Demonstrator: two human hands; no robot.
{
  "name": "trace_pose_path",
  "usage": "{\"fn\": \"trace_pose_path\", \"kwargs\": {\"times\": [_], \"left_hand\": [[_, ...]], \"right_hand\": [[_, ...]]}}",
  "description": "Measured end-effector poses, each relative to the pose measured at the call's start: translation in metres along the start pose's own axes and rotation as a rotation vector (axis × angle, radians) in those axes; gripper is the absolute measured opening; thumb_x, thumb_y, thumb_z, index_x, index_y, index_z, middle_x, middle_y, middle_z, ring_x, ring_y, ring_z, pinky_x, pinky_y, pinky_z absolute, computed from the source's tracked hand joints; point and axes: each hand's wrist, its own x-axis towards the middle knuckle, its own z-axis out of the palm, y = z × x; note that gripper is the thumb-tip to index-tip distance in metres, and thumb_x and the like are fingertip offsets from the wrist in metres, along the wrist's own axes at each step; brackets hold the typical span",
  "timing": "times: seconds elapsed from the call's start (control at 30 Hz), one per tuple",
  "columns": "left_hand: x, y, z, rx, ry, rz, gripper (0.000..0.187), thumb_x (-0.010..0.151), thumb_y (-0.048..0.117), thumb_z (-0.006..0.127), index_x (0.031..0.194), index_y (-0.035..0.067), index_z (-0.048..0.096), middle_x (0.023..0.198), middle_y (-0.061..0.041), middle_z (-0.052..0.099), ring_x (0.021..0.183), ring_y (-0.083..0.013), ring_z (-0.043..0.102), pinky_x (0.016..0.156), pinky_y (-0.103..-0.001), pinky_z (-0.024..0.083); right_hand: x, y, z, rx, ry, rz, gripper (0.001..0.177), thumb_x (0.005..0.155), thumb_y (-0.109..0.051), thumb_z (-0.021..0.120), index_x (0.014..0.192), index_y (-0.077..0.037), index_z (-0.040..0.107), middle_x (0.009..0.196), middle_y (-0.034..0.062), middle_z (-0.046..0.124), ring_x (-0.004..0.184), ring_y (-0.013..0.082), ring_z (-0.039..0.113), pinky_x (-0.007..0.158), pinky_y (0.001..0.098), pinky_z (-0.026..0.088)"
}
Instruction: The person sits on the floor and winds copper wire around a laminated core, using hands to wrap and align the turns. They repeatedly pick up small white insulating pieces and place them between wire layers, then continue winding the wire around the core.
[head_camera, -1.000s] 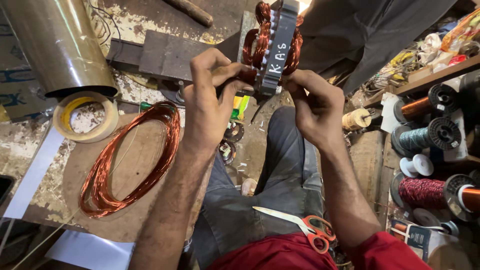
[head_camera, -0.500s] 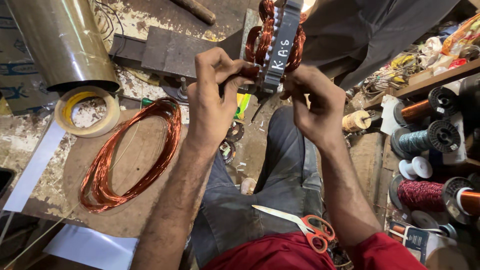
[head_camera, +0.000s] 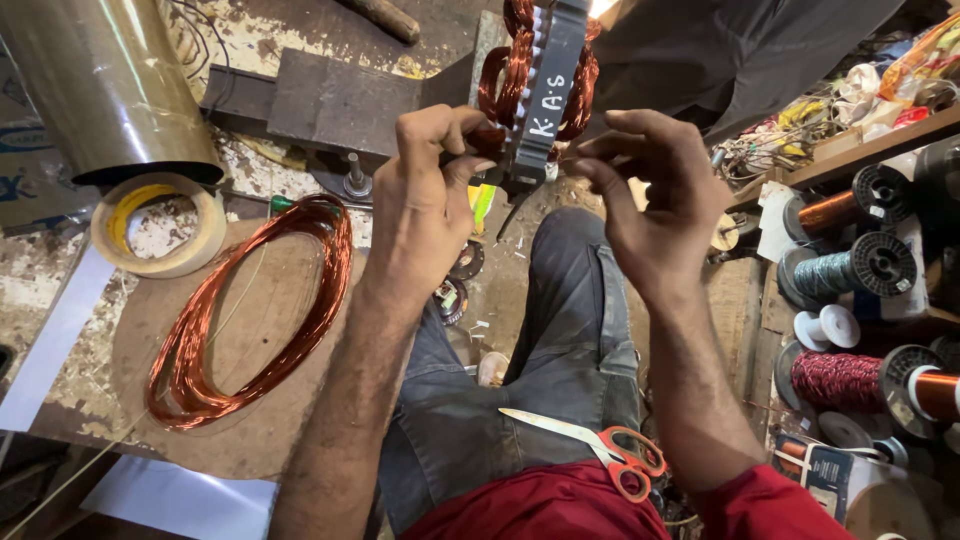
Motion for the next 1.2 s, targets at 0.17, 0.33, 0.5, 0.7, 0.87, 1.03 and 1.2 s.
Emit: {"fn": "trace_pose_path", "kwargs": {"times": [0.17, 0.33, 0.5, 0.7, 0.87, 1.03, 1.2], "left_hand": [[-0.003, 0.006, 0.003, -0.098, 0.019, -0.016, 0.035, 0.102, -0.018, 0.059, 0.127, -0.001, 0.042, 0.116, -0.014, 0.062, 0.101, -0.0230, 0.072, 0.085, -0.031, 0.065], [-0.003, 0.009, -0.002, -0.084, 0.011, -0.017, 0.034, 0.101, -0.017, 0.059, 0.127, -0.001, 0.043, 0.116, -0.014, 0.061, 0.096, -0.0210, 0.069, 0.080, -0.030, 0.062], [-0.001, 0.016, 0.000, -0.150, 0.027, -0.022, 0.033, 0.105, -0.014, 0.061, 0.127, 0.001, 0.042, 0.120, -0.014, 0.061, 0.099, -0.0210, 0.068, 0.084, -0.031, 0.061], [-0.002, 0.021, -0.001, -0.082, 0.049, -0.001, 0.035, 0.102, -0.014, 0.062, 0.128, 0.000, 0.044, 0.115, -0.013, 0.060, 0.100, -0.0222, 0.067, 0.084, -0.034, 0.059], [-0.001, 0.015, 0.005, -0.042, 0.053, 0.002, 0.036, 0.102, -0.014, 0.064, 0.128, -0.001, 0.043, 0.112, -0.013, 0.059, 0.093, -0.0198, 0.064, 0.077, -0.030, 0.059], [-0.005, 0.017, 0.006, 0.012, 0.069, 0.001, 0.040, 0.100, -0.016, 0.063, 0.131, -0.002, 0.042, 0.107, -0.011, 0.059, 0.088, -0.0184, 0.062, 0.077, -0.032, 0.060], [-0.006, 0.022, 0.007, 0.033, 0.078, -0.022, 0.041, 0.099, -0.019, 0.059, 0.132, -0.003, 0.043, 0.099, -0.011, 0.056, 0.089, -0.0195, 0.066, 0.080, -0.028, 0.067]], "right_hand": [[-0.008, 0.001, 0.004, 0.030, 0.034, 0.039, 0.035, 0.106, 0.016, 0.068, 0.137, 0.002, 0.058, 0.120, 0.0156, 0.069, 0.115, 0.0213, 0.074, 0.099, 0.0330, 0.060], [-0.011, -0.016, 0.021, -0.050, 0.088, -0.057, 0.040, 0.100, 0.009, 0.078, 0.132, 0.003, 0.056, 0.128, 0.0149, 0.067, 0.115, 0.0208, 0.072, 0.100, 0.0309, 0.059], [-0.006, -0.030, 0.027, -0.411, 0.115, -0.154, 0.031, 0.093, 0.009, 0.085, 0.117, -0.001, 0.068, 0.120, 0.0130, 0.066, 0.106, 0.0208, 0.070, 0.090, 0.0286, 0.059], [-0.012, -0.025, 0.028, -0.307, 0.118, -0.089, 0.027, 0.098, 0.013, 0.081, 0.115, -0.001, 0.067, 0.129, 0.0109, 0.061, 0.108, 0.0205, 0.070, 0.089, 0.0257, 0.063], [-0.069, -0.001, 0.037, -0.144, -0.033, 0.166, 0.030, 0.092, 0.019, 0.061, 0.114, -0.001, 0.060, 0.135, 0.0146, 0.042, 0.105, 0.0254, 0.064, 0.084, 0.0274, 0.063], [-0.159, 0.067, -0.012, -0.324, -0.098, 0.474, 0.032, 0.094, 0.003, 0.066, 0.124, -0.004, 0.058, 0.139, 0.0171, 0.052, 0.108, 0.0245, 0.065, 0.084, 0.0336, 0.059], [-0.175, 0.116, -0.105, -0.892, -0.084, 0.358, 0.022, 0.085, -0.005, 0.077, 0.107, -0.007, 0.071, 0.115, 0.0181, 0.062, 0.098, 0.0341, 0.064, 0.080, 0.0398, 0.055]]}}
